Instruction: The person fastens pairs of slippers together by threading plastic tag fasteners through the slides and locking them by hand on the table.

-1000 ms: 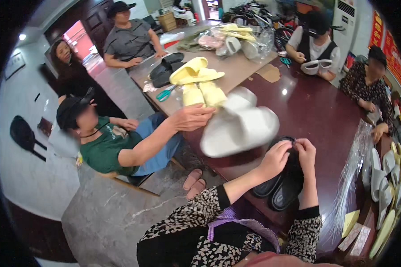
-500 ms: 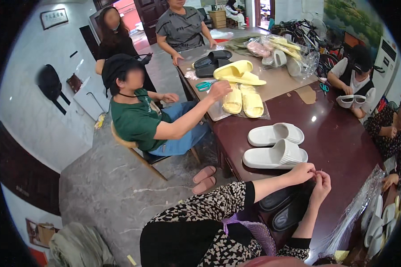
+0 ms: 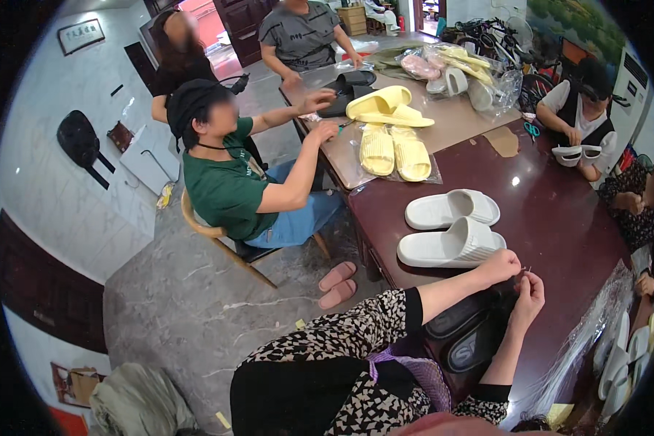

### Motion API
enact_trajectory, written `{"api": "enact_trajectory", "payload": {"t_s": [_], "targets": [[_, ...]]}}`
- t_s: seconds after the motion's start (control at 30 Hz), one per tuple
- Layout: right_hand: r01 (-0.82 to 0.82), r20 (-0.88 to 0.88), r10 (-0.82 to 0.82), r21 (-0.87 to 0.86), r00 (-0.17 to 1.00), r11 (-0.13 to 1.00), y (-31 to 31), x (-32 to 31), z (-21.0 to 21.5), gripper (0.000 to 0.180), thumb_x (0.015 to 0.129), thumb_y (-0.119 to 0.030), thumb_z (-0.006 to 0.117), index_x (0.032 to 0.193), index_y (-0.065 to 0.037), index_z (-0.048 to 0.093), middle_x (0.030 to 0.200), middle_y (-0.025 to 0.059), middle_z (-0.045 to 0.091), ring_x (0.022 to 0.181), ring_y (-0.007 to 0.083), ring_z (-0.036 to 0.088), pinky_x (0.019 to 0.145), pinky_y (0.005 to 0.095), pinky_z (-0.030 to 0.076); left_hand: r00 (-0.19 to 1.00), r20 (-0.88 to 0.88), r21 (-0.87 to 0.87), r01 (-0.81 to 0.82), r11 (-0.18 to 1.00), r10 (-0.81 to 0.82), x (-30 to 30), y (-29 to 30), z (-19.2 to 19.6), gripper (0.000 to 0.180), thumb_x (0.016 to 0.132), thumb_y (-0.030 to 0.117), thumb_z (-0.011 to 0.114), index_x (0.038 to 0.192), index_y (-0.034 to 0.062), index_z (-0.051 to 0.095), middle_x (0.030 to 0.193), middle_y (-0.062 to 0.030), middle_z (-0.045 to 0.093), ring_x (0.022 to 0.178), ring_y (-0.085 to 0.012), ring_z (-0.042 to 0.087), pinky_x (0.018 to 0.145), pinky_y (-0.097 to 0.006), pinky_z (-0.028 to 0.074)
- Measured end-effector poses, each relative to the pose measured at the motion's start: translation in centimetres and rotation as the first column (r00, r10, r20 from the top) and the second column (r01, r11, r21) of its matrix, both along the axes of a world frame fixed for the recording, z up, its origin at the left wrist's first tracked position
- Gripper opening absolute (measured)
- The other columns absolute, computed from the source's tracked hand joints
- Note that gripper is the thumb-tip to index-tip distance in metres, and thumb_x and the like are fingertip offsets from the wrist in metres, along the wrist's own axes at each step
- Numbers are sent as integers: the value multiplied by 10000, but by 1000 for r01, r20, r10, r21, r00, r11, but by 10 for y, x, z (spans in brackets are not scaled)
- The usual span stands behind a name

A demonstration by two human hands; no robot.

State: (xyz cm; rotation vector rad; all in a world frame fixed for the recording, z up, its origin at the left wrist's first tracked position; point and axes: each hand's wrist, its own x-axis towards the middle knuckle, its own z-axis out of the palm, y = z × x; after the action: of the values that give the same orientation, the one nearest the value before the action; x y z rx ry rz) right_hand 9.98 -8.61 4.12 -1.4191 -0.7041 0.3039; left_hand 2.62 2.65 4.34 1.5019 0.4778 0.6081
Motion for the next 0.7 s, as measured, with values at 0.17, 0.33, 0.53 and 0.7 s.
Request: {"api": "enact_trajectory", "payload": {"t_s": [0.17,0.33,0.53,0.7], "targets": [[-24,-1,24,32,1000,999,-1,1,-6,76,884,-40,556,928,-2,605,793,-4,574,693,55,501,632,186,418,986,159,-190,85,978,-55,-3,-5,6,98,782,99,552,772,10,591,646,-25,563,545,-80,509,464,-235,392],[-47,-28,47,2,999,999,-2,0,-4,70,873,-37,555,912,-6,605,788,-13,560,700,59,486,637,192,403,974,217,-201,103,974,-59,-3,-7,-4,77,792,87,553,799,18,585,659,-11,559,573,-69,510,486,-228,393],[-34,-36,34,2,999,999,0,2,-5,72,870,-45,566,906,-3,612,778,-17,557,698,58,482,638,195,404,970,232,-203,121,972,-73,-5,-2,-7,73,811,92,581,815,21,601,697,12,567,600,-47,488,517,-203,381],[-35,-22,34,-29,999,999,0,4,-5,76,866,-47,576,910,-1,617,786,-16,561,708,57,488,643,196,409,977,210,-199,84,976,-41,-7,-4,-4,82,829,104,599,824,23,615,708,18,571,603,-39,477,522,-193,373]]}}
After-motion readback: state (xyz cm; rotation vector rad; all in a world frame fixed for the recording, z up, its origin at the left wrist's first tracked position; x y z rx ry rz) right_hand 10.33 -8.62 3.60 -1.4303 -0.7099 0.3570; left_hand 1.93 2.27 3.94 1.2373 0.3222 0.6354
